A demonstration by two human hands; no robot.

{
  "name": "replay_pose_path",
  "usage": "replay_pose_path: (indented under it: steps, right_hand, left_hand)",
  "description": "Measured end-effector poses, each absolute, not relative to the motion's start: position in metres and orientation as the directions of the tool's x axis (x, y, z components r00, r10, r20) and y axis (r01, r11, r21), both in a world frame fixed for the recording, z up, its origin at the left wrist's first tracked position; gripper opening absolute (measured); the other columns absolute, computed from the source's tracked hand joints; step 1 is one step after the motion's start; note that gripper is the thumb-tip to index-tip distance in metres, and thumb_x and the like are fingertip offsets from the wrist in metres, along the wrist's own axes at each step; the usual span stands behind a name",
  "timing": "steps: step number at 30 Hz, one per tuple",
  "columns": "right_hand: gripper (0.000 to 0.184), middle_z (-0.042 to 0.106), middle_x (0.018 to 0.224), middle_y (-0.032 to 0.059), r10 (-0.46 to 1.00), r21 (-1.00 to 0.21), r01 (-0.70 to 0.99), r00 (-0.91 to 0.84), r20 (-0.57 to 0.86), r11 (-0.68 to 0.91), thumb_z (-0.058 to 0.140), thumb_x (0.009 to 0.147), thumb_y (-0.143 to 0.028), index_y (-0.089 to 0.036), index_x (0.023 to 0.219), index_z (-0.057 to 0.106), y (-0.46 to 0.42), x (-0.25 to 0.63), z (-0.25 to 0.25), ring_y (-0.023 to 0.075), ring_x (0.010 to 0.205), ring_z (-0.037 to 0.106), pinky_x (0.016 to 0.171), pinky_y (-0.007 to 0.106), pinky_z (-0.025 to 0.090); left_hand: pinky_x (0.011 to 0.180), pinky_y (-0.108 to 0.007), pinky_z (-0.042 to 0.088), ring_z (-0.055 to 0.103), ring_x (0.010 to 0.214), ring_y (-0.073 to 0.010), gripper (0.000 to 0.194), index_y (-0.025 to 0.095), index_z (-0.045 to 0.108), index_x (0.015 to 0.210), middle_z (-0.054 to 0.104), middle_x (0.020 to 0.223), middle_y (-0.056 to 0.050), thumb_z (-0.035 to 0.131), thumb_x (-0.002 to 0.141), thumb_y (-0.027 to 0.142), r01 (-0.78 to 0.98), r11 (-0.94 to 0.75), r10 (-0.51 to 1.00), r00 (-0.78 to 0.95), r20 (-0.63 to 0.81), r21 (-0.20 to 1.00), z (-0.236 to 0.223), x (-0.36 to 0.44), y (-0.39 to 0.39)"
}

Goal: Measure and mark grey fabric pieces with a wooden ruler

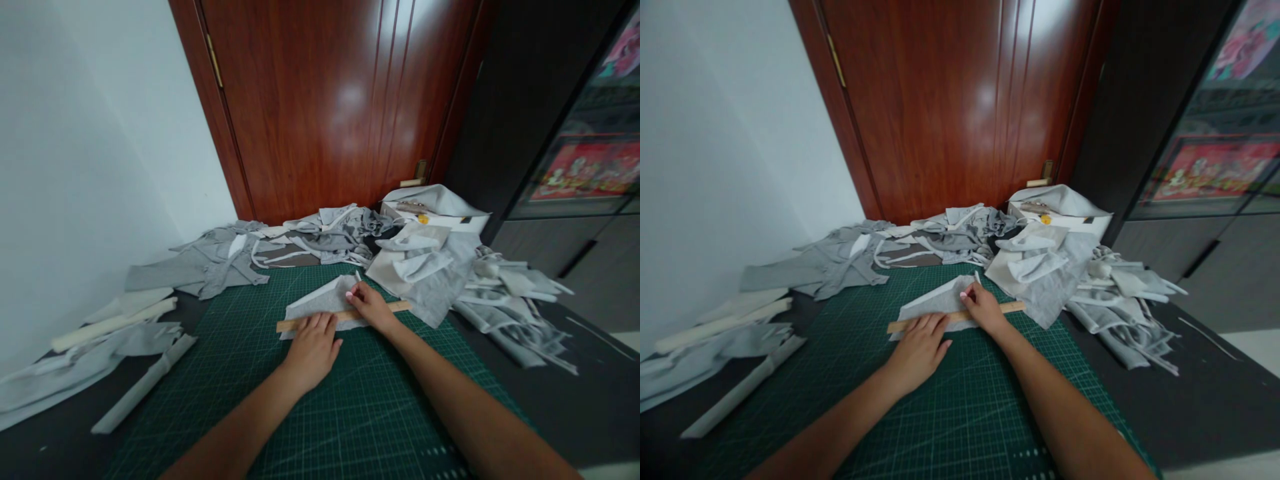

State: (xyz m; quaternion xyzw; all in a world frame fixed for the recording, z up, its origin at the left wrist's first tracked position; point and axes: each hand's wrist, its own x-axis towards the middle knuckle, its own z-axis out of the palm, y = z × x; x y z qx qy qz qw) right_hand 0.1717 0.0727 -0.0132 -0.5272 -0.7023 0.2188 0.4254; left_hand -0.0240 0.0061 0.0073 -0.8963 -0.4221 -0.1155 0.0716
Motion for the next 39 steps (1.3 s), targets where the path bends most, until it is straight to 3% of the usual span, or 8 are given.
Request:
replay_pose_path:
  steps: [6, 11, 16, 32, 39]
  right_hand:
    - [0.013, 0.068, 0.085, 0.0048, 0.954, -0.82, 0.486, -0.142, 0.266, 0.301, 0.045, 0.089, -0.032, -0.02, 0.084, 0.048, 0.075, 0.172, -0.005, 0.0183, 0.081, 0.064, 0.079, 0.033, 0.048]
    - [0.012, 0.07, 0.083, 0.0027, 0.985, -0.97, 0.221, -0.162, 0.067, 0.102, 0.051, 0.084, -0.03, -0.021, 0.079, 0.046, 0.087, 0.181, -0.005, 0.0177, 0.082, 0.066, 0.083, 0.036, 0.05]
    - [0.018, 0.071, 0.08, 0.0014, 0.974, -0.999, -0.014, -0.223, -0.041, -0.046, 0.064, 0.074, -0.029, -0.021, 0.075, 0.048, 0.095, 0.187, -0.006, 0.0175, 0.081, 0.067, 0.09, 0.037, 0.048]
    - [0.03, 0.072, 0.082, 0.0018, 0.963, -0.996, -0.092, -0.27, 0.006, -0.019, 0.074, 0.066, -0.04, -0.022, 0.074, 0.051, 0.097, 0.191, -0.013, 0.0203, 0.084, 0.067, 0.092, 0.04, 0.046]
    - [0.037, 0.072, 0.082, 0.0022, 0.961, -0.995, -0.096, -0.273, 0.051, 0.026, 0.075, 0.065, -0.047, -0.022, 0.075, 0.049, 0.095, 0.19, -0.016, 0.0212, 0.084, 0.067, 0.092, 0.042, 0.045]
  left_hand:
    - [0.107, -0.05, 0.027, 0.033, 0.132, -0.0238, 0.043, 0.021, 0.039, 0.137, 0.042, 0.145, -0.007, 0.036, 0.097, 0.037, 0.743, -0.669, 0.72, 0.635, 0.28, 0.036, 0.0, -0.018, 0.009]
    - [0.11, -0.057, 0.019, 0.028, 0.136, -0.024, 0.046, 0.021, 0.036, 0.139, 0.038, 0.147, -0.007, 0.034, 0.097, 0.039, 0.727, -0.684, 0.717, 0.654, 0.242, 0.06, -0.005, -0.01, 0.011]
    - [0.11, -0.058, 0.019, 0.03, 0.135, -0.0243, 0.042, 0.022, 0.041, 0.136, 0.04, 0.146, -0.007, 0.038, 0.096, 0.036, 0.72, -0.684, 0.726, 0.656, 0.208, 0.116, -0.001, -0.009, 0.011]
    - [0.11, -0.062, 0.017, 0.03, 0.136, -0.0263, 0.042, 0.02, 0.041, 0.136, 0.041, 0.145, -0.008, 0.037, 0.097, 0.033, 0.69, -0.712, 0.7, 0.684, 0.205, 0.129, 0.002, -0.011, -0.001]
    - [0.109, -0.057, 0.023, 0.032, 0.133, -0.0267, 0.041, 0.021, 0.043, 0.134, 0.044, 0.14, -0.009, 0.04, 0.096, 0.035, 0.703, -0.708, 0.689, 0.67, 0.276, 0.061, 0.0, -0.011, -0.002]
